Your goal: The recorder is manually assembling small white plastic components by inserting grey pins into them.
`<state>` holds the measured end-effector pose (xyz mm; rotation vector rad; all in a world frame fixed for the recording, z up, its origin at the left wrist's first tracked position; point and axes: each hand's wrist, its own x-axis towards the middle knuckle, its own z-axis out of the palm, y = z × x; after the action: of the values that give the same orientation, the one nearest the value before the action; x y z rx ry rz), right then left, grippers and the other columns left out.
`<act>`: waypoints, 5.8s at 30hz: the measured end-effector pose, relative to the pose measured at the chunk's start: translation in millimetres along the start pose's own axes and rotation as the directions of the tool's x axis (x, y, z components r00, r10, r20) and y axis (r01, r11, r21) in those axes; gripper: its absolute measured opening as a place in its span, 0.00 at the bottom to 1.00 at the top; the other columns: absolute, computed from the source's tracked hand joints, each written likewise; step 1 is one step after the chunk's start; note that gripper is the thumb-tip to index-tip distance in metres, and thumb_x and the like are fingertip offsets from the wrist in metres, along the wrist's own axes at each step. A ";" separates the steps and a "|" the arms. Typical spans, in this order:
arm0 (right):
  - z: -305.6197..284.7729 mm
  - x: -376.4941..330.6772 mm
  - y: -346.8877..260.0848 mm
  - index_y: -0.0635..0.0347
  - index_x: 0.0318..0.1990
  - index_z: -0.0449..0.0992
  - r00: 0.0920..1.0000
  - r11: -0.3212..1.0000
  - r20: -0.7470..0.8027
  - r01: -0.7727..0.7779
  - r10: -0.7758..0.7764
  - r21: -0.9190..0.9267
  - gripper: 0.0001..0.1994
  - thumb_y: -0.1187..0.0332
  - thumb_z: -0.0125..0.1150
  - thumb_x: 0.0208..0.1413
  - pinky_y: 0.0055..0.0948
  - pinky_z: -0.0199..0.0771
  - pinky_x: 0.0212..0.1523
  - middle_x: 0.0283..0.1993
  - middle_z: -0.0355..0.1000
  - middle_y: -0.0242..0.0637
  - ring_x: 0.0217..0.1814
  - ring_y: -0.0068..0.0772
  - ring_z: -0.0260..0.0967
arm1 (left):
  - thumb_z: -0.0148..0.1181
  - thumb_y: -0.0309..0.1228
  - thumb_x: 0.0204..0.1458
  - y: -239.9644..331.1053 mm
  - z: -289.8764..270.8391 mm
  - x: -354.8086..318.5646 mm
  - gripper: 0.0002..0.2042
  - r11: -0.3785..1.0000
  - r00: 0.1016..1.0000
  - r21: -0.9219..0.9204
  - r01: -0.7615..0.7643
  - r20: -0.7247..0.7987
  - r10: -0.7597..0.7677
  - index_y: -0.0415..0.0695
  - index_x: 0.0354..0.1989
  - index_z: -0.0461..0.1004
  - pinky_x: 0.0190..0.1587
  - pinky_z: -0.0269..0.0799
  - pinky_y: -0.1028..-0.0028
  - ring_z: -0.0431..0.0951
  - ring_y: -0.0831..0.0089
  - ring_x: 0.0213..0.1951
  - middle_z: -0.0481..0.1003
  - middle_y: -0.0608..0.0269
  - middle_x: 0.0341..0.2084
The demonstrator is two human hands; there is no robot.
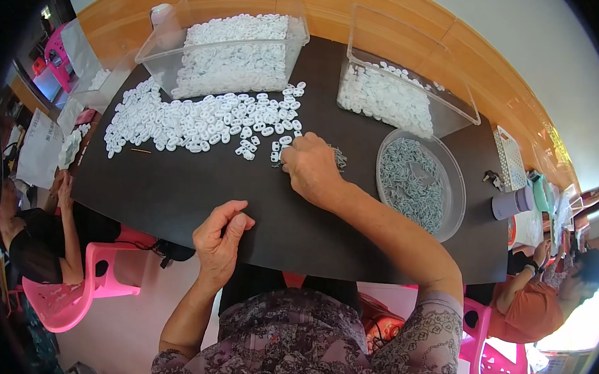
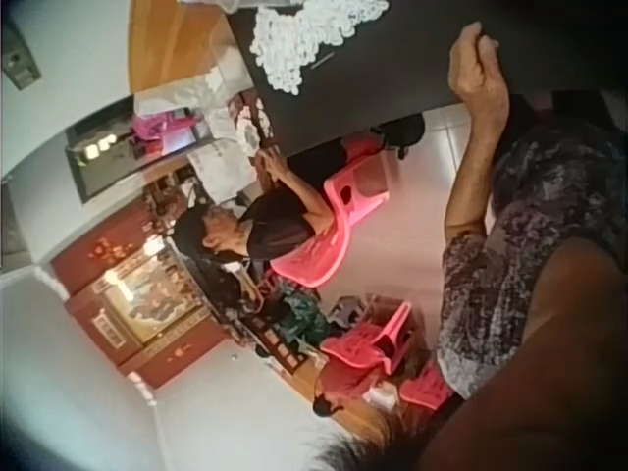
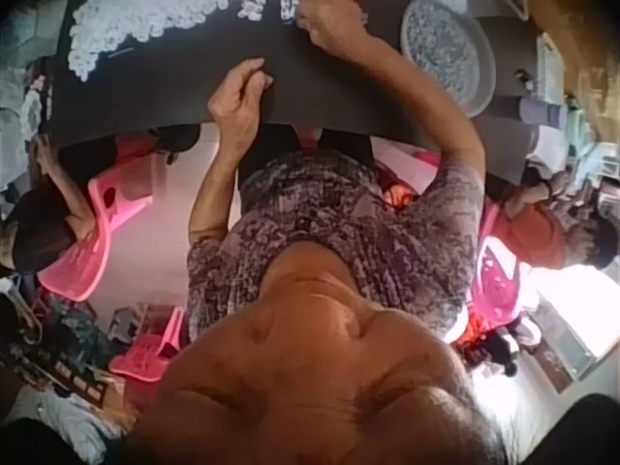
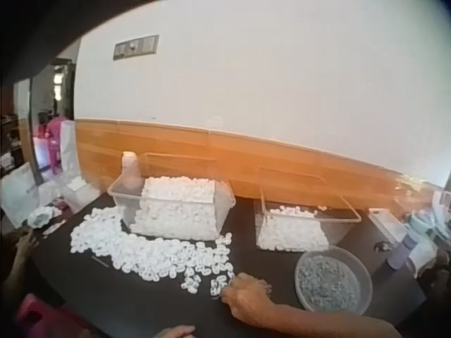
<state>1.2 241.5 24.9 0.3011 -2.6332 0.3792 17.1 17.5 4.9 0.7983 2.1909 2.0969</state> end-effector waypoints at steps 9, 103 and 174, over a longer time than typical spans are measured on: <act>-9.6 -2.3 -3.7 0.57 0.24 0.74 1.000 0.998 0.027 -0.004 0.002 0.065 0.04 0.77 0.62 0.38 0.37 0.64 0.31 0.25 0.65 0.36 0.32 0.41 0.63 | 0.55 0.24 0.55 -1.4 -2.7 0.7 0.08 0.999 0.999 0.028 -0.029 0.014 0.029 0.34 0.42 0.73 0.37 0.71 0.81 0.75 0.79 0.31 0.74 0.63 0.29; -11.1 -11.6 -19.0 0.65 0.33 0.73 0.940 0.888 0.010 -0.326 0.342 0.323 0.04 0.76 0.54 0.52 0.26 0.68 0.30 0.23 0.71 0.38 0.26 0.30 0.69 | 0.58 0.25 0.45 -47.6 -14.9 117.9 0.02 0.624 0.933 0.695 -0.358 0.239 0.269 0.42 0.26 0.71 0.30 0.66 0.63 0.72 0.58 0.28 0.69 0.57 0.21; -9.6 -2.9 -29.5 0.61 0.28 0.76 0.971 0.970 -0.096 -0.205 0.219 0.131 0.04 0.74 0.63 0.43 0.32 0.66 0.32 0.27 0.69 0.37 0.32 0.37 0.66 | 0.56 0.23 0.53 13.7 0.6 10.6 0.04 0.794 0.942 -0.542 0.276 -0.011 -0.335 0.36 0.34 0.72 0.25 0.66 0.83 0.69 0.81 0.20 0.73 0.63 0.23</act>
<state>15.7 217.3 38.0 0.0335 -2.5456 0.6089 12.9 21.6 21.2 0.2645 1.4885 2.4185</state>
